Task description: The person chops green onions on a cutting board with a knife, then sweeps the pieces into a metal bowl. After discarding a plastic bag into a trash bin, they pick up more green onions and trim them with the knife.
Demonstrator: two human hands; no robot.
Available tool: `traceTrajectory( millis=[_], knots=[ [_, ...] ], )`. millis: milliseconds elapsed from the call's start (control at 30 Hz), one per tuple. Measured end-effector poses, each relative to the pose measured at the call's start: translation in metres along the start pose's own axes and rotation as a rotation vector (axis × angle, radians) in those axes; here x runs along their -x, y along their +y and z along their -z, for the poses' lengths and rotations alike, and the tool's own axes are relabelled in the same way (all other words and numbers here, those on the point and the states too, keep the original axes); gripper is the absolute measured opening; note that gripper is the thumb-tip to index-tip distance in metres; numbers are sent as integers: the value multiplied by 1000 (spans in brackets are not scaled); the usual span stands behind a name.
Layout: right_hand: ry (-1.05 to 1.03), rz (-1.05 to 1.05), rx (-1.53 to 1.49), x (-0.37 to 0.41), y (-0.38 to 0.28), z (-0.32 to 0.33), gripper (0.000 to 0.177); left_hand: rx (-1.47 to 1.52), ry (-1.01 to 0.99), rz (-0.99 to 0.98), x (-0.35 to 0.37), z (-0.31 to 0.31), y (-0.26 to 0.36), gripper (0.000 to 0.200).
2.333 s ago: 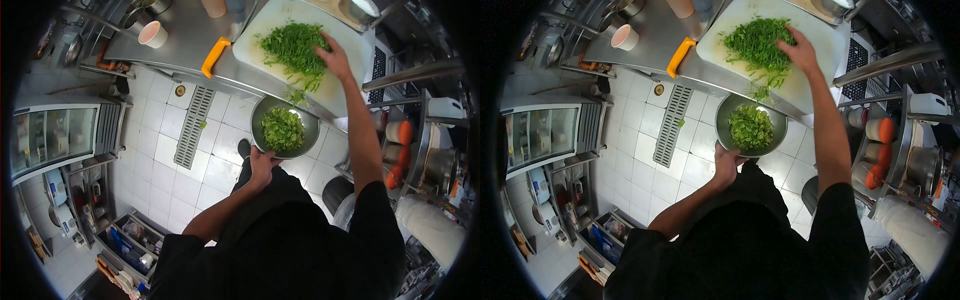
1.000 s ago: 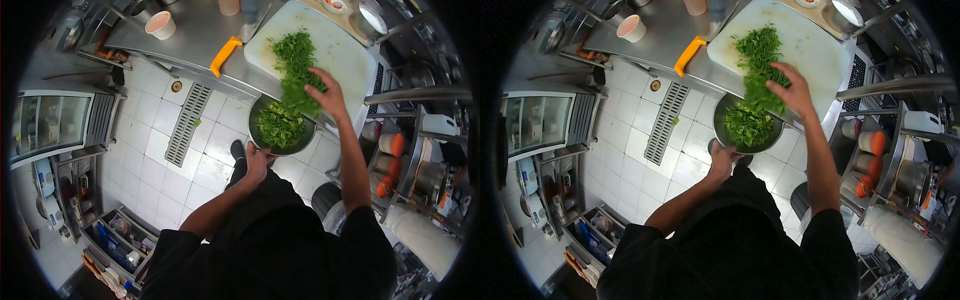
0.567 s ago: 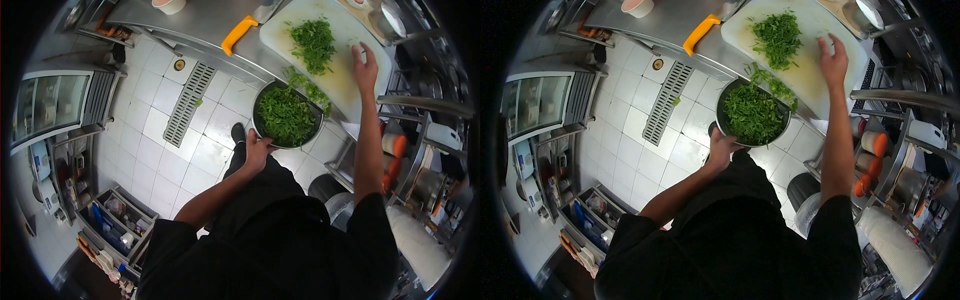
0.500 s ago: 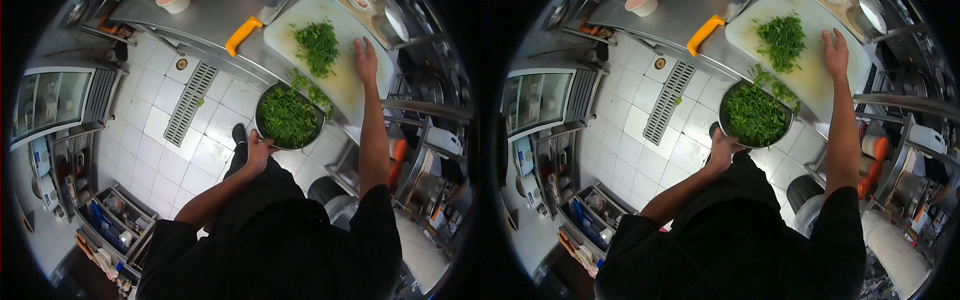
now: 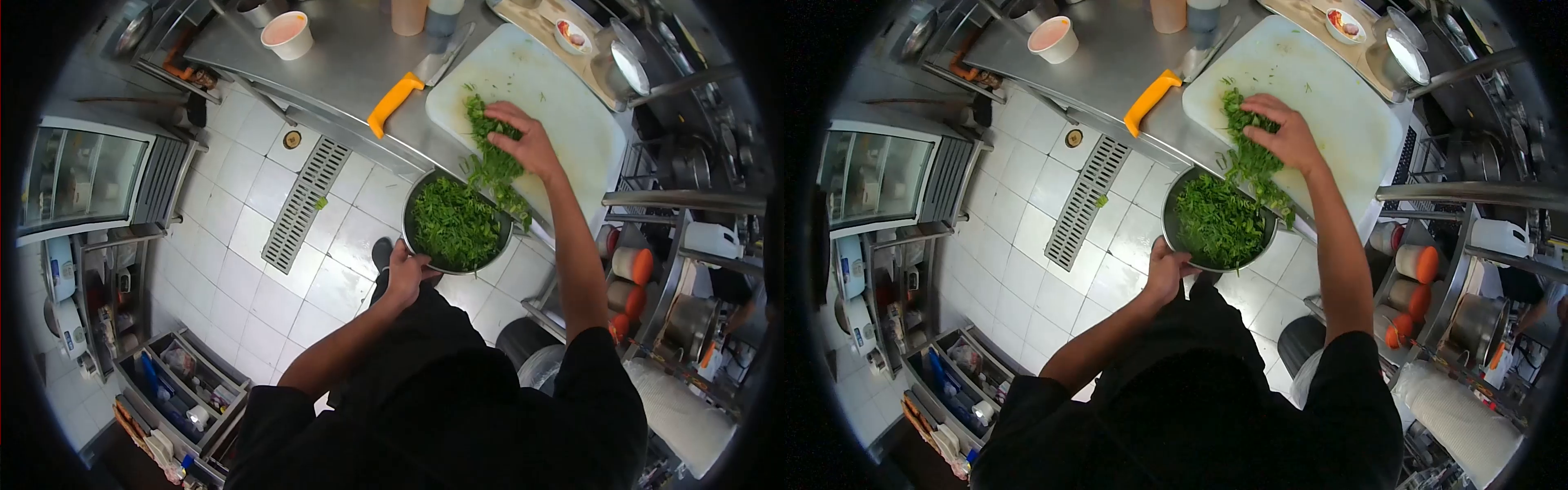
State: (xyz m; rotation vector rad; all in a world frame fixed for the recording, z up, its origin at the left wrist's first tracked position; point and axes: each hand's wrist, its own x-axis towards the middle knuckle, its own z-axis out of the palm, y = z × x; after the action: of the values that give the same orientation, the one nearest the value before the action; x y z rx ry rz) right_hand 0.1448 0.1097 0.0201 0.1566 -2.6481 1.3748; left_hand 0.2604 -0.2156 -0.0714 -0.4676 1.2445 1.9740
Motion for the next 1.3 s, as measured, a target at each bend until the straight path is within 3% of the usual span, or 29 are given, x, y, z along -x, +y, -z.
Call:
traceTrajectory(
  millis=[233,333,467,533,667,733,800,867,933,1133,1300],
  knots=[
    [49,27,60,81,-82,-50,41,-17,9,-1,1,-3,10,35],
    [262,-149,57,76,-61,-36,37,9,19,12,1,10,4,33],
    [372,-128,148,-12,-16,-8,34,-17,16,31,4,18,11,32],
    [378,89,166,-54,20,-13,35,-55,9,31,5,22,11,33],
    [194,53,155,-59,16,-46,33,-56,7,33,9,24,18,34],
    [96,17,101,-17,-15,-58,31,-37,-21,33,10,28,17,36],
    [91,154,306,30,-37,-70,27,-16,-15,68,13,29,18,37],
    [18,-15,90,74,-72,-75,22,-10,-12,80,11,28,21,38],
    [125,1,102,103,-92,-70,20,-23,-8,83,11,28,21,37],
    [844,-411,398,182,-83,-69,18,-83,-37,69,-3,17,22,32],
    [847,-471,377,182,-60,-97,36,-89,-56,58,-11,19,15,31]
  ],
)
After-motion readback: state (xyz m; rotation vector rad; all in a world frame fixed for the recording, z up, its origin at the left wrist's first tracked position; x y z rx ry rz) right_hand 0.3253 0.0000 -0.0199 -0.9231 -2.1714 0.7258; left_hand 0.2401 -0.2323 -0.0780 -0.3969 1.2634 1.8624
